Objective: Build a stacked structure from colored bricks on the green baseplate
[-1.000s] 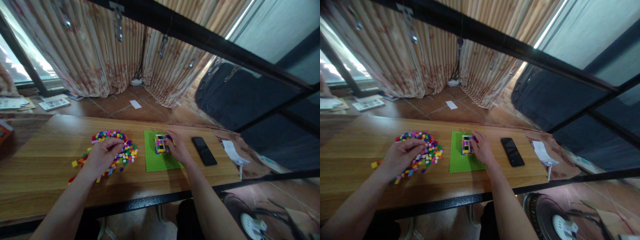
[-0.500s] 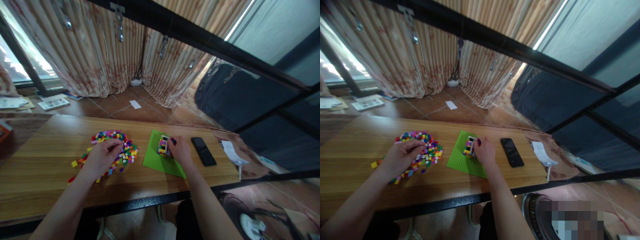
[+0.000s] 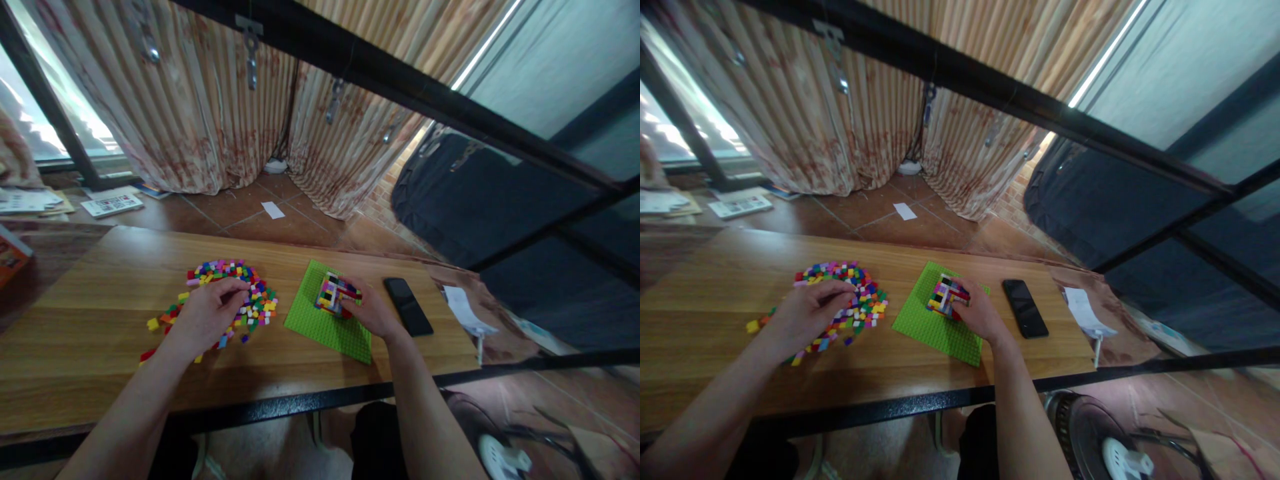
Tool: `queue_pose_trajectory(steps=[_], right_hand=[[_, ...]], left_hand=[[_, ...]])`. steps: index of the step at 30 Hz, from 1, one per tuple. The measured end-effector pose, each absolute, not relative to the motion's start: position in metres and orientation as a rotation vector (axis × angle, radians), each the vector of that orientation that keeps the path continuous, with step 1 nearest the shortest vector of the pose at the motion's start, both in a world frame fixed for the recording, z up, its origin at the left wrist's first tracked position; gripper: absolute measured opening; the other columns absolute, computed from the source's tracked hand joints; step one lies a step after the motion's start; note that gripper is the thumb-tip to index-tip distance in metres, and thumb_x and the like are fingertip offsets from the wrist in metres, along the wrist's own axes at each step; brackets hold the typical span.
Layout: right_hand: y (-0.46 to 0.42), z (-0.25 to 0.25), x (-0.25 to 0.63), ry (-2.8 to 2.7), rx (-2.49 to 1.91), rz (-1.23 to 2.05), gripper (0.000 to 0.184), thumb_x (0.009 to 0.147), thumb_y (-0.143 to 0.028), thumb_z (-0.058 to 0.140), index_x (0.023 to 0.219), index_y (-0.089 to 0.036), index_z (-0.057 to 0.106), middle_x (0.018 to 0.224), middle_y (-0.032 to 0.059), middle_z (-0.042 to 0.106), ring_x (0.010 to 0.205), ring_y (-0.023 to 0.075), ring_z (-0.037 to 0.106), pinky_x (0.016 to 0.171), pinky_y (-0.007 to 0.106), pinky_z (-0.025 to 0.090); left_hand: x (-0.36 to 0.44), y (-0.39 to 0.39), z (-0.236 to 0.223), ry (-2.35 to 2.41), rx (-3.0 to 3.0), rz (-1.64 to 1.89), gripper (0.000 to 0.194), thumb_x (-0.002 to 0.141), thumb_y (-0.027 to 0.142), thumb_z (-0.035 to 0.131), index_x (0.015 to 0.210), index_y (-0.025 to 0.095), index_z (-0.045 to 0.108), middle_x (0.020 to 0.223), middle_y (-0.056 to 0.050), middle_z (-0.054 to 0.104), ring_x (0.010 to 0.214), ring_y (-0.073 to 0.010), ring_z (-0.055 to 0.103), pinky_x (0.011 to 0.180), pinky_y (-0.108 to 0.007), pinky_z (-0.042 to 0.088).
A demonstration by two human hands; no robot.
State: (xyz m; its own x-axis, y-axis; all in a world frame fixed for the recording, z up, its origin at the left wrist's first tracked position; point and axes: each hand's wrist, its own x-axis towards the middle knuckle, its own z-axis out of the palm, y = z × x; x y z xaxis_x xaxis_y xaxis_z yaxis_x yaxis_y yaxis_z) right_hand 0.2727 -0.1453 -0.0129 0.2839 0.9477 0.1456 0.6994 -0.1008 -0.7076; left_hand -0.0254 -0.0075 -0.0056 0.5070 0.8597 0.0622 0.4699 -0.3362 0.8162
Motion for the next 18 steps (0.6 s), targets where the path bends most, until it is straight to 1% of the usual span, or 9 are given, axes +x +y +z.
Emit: queue_pose_trajectory(steps=[6,10,14,18], right_hand=[[-0.142,-0.020,0.276,-1.435,-1.931,0.339,0.043,0.077,-0.022,0.064,0.119,-0.017,0.061,0.113,0.0097,0.068,0.102,0.0223,0.063,0.092,0.042,0.048],[-0.140,-0.021,0.277,-1.431,-1.975,0.228,0.041,0.076,-0.024,0.064,0.116,-0.017,0.062,0.110,0.0099,0.068,0.099,0.0226,0.063,0.092,0.043,0.047],[-0.138,-0.022,0.271,-1.350,-2.105,0.069,0.039,0.076,-0.030,0.064,0.112,-0.016,0.063,0.103,0.0103,0.068,0.092,0.0230,0.063,0.084,0.041,0.049],[-0.135,-0.025,0.257,-1.289,-2.187,-0.078,0.040,0.076,-0.042,0.065,0.108,-0.018,0.065,0.094,0.0090,0.067,0.081,0.0222,0.062,0.076,0.037,0.049]], left_hand=[[-0.026,-0.005,-0.014,1.069,1.991,0.628,0.033,0.077,0.047,0.053,0.086,0.021,0.070,0.079,-0.003,0.073,0.069,-0.0207,0.065,0.063,-0.029,0.049],[-0.027,-0.005,-0.011,1.079,2.011,0.634,0.034,0.077,0.046,0.052,0.088,0.020,0.071,0.078,-0.003,0.074,0.068,-0.0201,0.065,0.064,-0.029,0.049],[-0.028,-0.006,-0.004,1.129,2.040,0.617,0.035,0.076,0.046,0.051,0.090,0.020,0.071,0.075,-0.003,0.074,0.064,-0.0199,0.064,0.061,-0.028,0.048],[-0.027,-0.006,-0.004,1.125,2.040,0.649,0.033,0.076,0.045,0.051,0.088,0.021,0.071,0.078,-0.004,0.075,0.069,-0.0210,0.066,0.063,-0.028,0.049]])
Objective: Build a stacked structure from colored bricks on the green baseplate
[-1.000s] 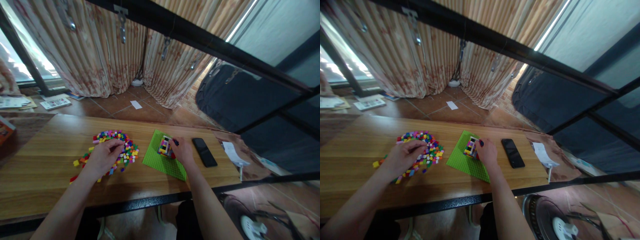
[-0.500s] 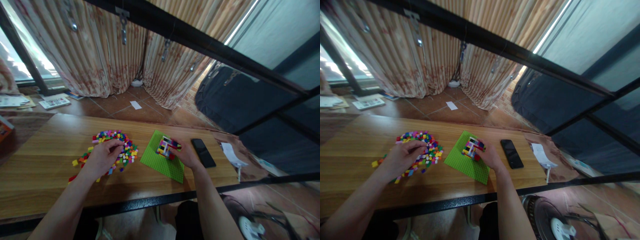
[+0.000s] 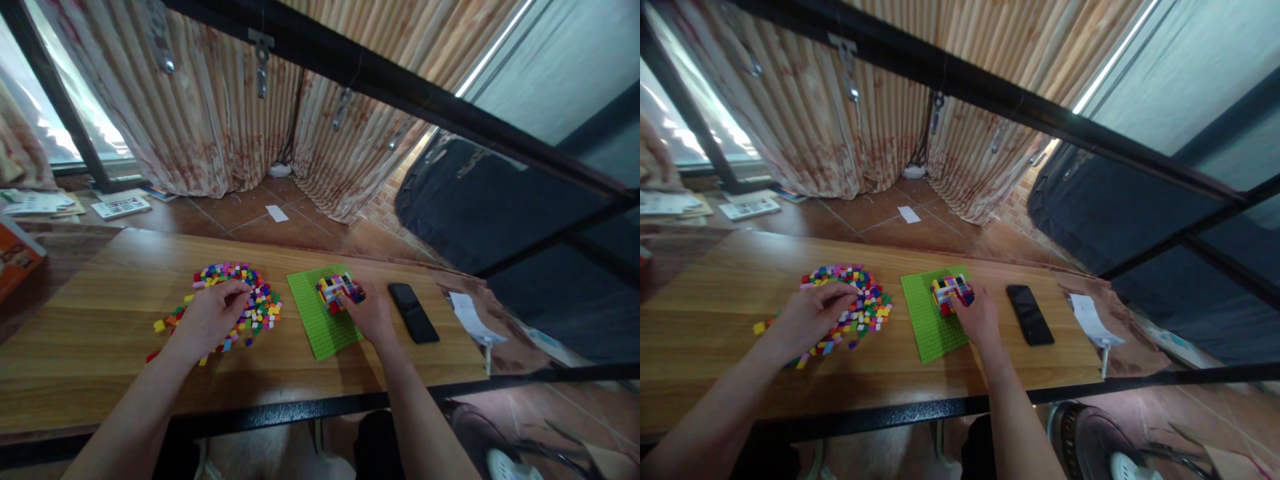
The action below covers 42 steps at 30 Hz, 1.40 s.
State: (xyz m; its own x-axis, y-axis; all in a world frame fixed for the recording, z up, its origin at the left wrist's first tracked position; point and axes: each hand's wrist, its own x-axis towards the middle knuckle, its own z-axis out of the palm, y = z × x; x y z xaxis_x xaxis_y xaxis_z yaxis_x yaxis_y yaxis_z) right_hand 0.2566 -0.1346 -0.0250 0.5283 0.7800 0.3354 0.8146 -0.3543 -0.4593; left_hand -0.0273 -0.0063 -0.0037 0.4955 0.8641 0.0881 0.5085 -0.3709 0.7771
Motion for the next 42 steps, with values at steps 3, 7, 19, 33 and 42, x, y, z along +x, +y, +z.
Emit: queue_pose_trajectory(steps=[3,7,19,33,42], right_hand=[[-0.132,-0.028,0.246,-1.256,-2.220,-0.145,0.045,0.076,-0.048,0.065,0.109,-0.018,0.064,0.092,0.0096,0.066,0.079,0.0226,0.061,0.072,0.036,0.048],[-0.132,-0.030,0.237,-1.204,-2.287,-0.117,0.053,0.077,-0.054,0.063,0.115,-0.018,0.062,0.096,0.0126,0.064,0.083,0.0262,0.062,0.074,0.039,0.047],[-0.125,-0.014,0.173,-1.526,-1.710,0.054,0.018,0.088,-0.028,0.054,0.099,-0.025,0.068,0.098,0.0070,0.065,0.094,0.0211,0.061,0.085,0.038,0.051],[-0.108,-0.043,0.074,-1.998,-1.517,0.194,0.019,0.087,-0.027,0.062,0.105,-0.024,0.067,0.104,0.0058,0.065,0.100,0.0228,0.056,0.087,0.038,0.045],[-0.098,-0.043,0.099,-1.792,-1.755,0.158,0.022,0.086,-0.022,0.062,0.107,-0.023,0.068,0.107,0.0065,0.065,0.099,0.0229,0.055,0.090,0.039,0.045]], left_hand=[[-0.029,-0.005,-0.006,1.128,2.063,0.670,0.033,0.077,0.046,0.050,0.085,0.022,0.071,0.078,-0.004,0.074,0.069,-0.0209,0.065,0.065,-0.029,0.049],[-0.038,0.002,-0.009,1.214,2.070,0.675,0.032,0.078,0.045,0.050,0.086,0.022,0.071,0.077,-0.003,0.073,0.068,-0.0205,0.065,0.065,-0.028,0.049],[-0.062,0.013,0.000,1.431,1.911,0.865,0.033,0.079,0.041,0.051,0.092,0.019,0.072,0.084,-0.003,0.074,0.074,-0.0198,0.065,0.068,-0.027,0.051],[-0.082,0.021,-0.007,1.363,1.838,0.914,0.028,0.075,0.037,0.054,0.082,0.018,0.072,0.078,-0.003,0.073,0.072,-0.0183,0.065,0.066,-0.026,0.050],[-0.067,0.011,-0.009,1.294,2.311,0.424,0.025,0.073,0.024,0.055,0.090,0.021,0.074,0.096,-0.007,0.071,0.087,-0.0230,0.064,0.078,-0.031,0.049]])
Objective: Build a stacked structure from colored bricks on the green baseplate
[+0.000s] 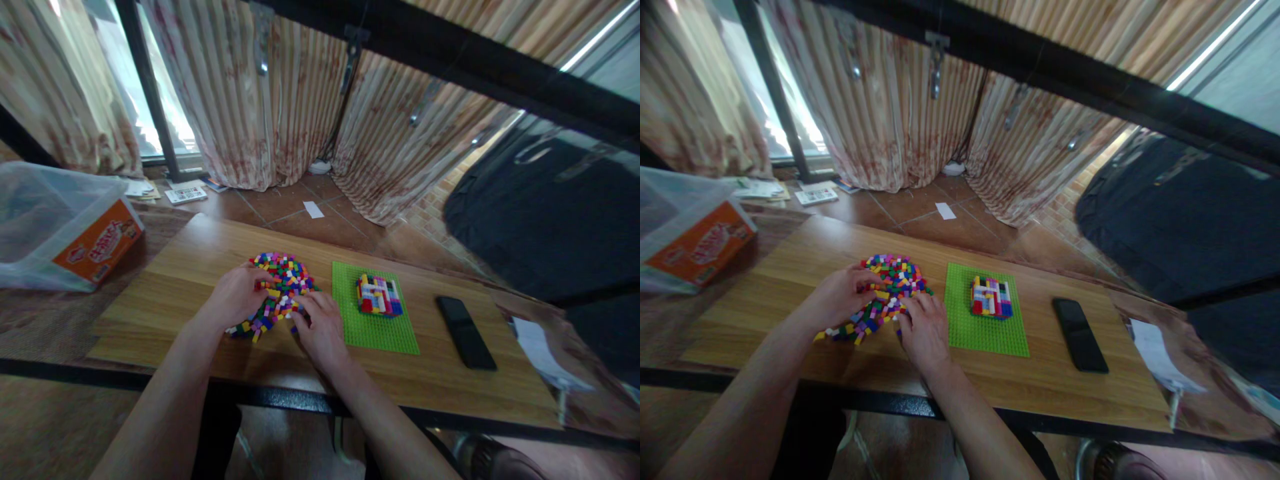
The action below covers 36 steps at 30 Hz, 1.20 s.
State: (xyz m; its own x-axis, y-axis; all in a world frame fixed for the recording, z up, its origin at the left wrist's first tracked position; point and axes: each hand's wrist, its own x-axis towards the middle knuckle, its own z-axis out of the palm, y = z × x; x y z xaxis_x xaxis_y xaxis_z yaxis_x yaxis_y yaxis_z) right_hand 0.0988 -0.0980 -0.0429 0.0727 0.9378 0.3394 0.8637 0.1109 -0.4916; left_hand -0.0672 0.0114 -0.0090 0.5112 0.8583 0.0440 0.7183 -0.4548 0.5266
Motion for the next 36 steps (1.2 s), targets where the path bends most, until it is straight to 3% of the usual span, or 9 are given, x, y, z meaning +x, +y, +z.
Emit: queue_pose_trajectory(steps=[10,16,23,29,36], right_hand=[[-0.098,-0.037,0.099,-1.675,-1.693,0.131,0.018,0.088,-0.023,0.059,0.103,-0.023,0.069,0.106,0.0047,0.066,0.101,0.0193,0.057,0.093,0.035,0.044],[-0.100,-0.018,0.107,-1.530,-1.600,0.300,0.023,0.091,-0.026,0.057,0.110,-0.017,0.066,0.098,0.0069,0.068,0.093,0.0175,0.061,0.086,0.031,0.048],[-0.104,-0.015,0.119,-1.494,-1.610,0.417,0.012,0.090,-0.019,0.058,0.095,-0.021,0.069,0.086,0.0017,0.070,0.080,0.0136,0.063,0.076,0.025,0.048],[-0.112,-0.008,0.151,-1.665,-1.698,0.307,0.010,0.088,-0.017,0.059,0.090,-0.022,0.068,0.087,0.0015,0.069,0.083,0.0154,0.062,0.080,0.028,0.047],[-0.125,-0.005,0.217,-1.396,-1.788,0.057,0.013,0.084,-0.016,0.062,0.089,-0.025,0.071,0.094,0.0042,0.066,0.093,0.0197,0.060,0.086,0.036,0.048]], left_hand=[[-0.067,0.018,-0.012,1.150,2.464,0.440,0.023,0.079,0.029,0.051,0.086,0.019,0.070,0.099,-0.010,0.068,0.094,-0.0264,0.063,0.085,-0.037,0.048],[-0.051,0.004,-0.006,0.912,2.323,0.534,0.023,0.082,0.038,0.051,0.086,0.022,0.067,0.083,-0.001,0.071,0.075,-0.0184,0.063,0.071,-0.029,0.048],[-0.024,-0.015,-0.010,0.769,2.321,0.618,0.020,0.085,0.029,0.049,0.089,0.020,0.066,0.089,-0.003,0.070,0.083,-0.0181,0.064,0.076,-0.029,0.048],[-0.015,-0.021,-0.017,0.799,2.358,0.580,0.020,0.087,0.034,0.051,0.093,0.021,0.065,0.090,-0.002,0.068,0.079,-0.0171,0.063,0.073,-0.029,0.047],[-0.017,-0.017,-0.016,0.802,2.377,0.529,0.024,0.089,0.033,0.044,0.092,0.020,0.065,0.094,-0.004,0.069,0.081,-0.0185,0.064,0.077,-0.032,0.048]])
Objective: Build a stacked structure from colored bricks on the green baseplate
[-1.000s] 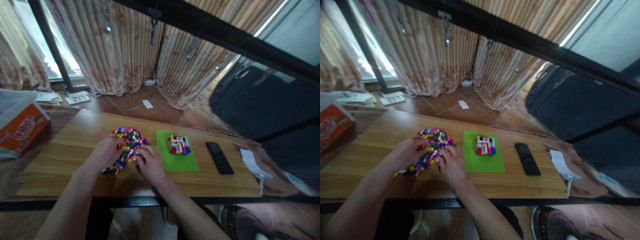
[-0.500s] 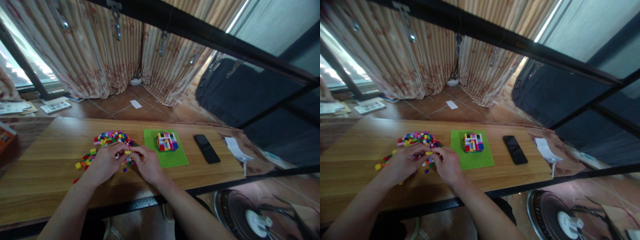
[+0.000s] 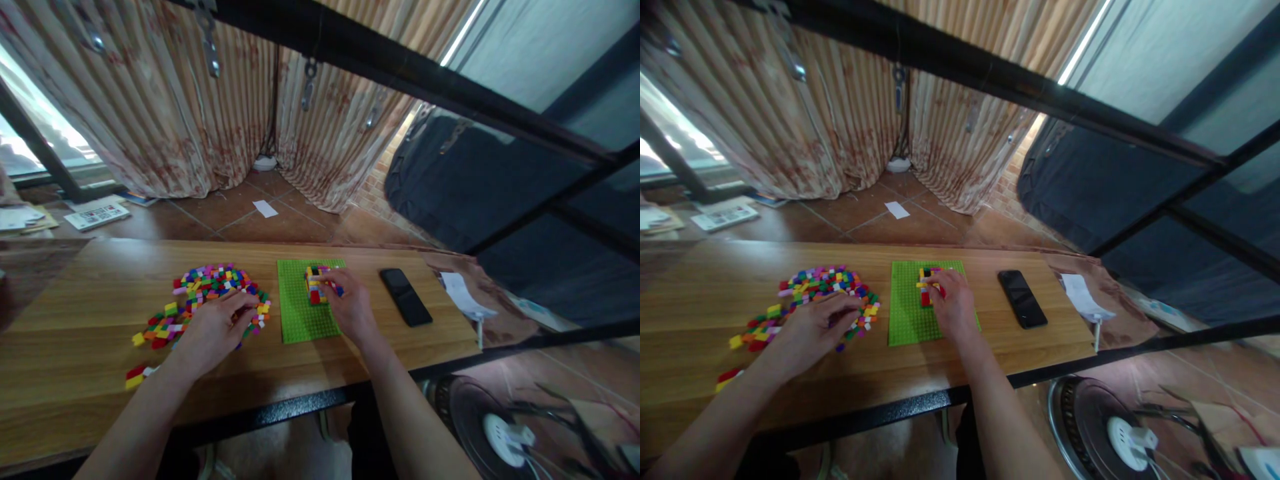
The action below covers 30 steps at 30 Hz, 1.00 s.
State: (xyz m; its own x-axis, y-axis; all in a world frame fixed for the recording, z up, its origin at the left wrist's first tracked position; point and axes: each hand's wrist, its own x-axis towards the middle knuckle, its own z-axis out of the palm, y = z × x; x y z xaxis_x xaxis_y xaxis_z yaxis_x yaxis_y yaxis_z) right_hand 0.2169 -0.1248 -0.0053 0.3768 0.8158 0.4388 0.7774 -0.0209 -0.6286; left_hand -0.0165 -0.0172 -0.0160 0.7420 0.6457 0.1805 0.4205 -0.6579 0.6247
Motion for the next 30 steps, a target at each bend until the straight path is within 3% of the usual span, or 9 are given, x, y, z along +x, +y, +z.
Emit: queue_pose_trajectory(steps=[9,21,30], right_hand=[[-0.120,-0.025,0.231,-1.357,-1.942,0.037,0.014,0.077,-0.017,0.070,0.083,-0.029,0.075,0.103,0.0047,0.060,0.102,0.0226,0.054,0.089,0.041,0.047],[-0.120,-0.027,0.233,-1.368,-1.969,0.047,0.015,0.079,-0.017,0.067,0.084,-0.028,0.075,0.106,0.0063,0.059,0.105,0.0242,0.053,0.091,0.043,0.047],[-0.123,-0.022,0.230,-1.373,-1.979,0.032,0.019,0.081,-0.012,0.061,0.086,-0.024,0.076,0.105,0.0087,0.059,0.104,0.0246,0.055,0.091,0.043,0.048]], left_hand=[[-0.017,-0.015,-0.018,0.807,2.433,0.543,0.026,0.089,0.034,0.044,0.093,0.022,0.066,0.096,-0.003,0.071,0.080,-0.0182,0.066,0.075,-0.030,0.049],[-0.021,-0.014,-0.018,0.787,2.446,0.569,0.026,0.088,0.032,0.044,0.094,0.021,0.067,0.101,-0.005,0.071,0.091,-0.0216,0.067,0.082,-0.034,0.051],[-0.021,-0.015,-0.017,0.795,2.463,0.546,0.026,0.089,0.031,0.044,0.095,0.021,0.066,0.098,-0.004,0.072,0.084,-0.0198,0.067,0.078,-0.032,0.050]])
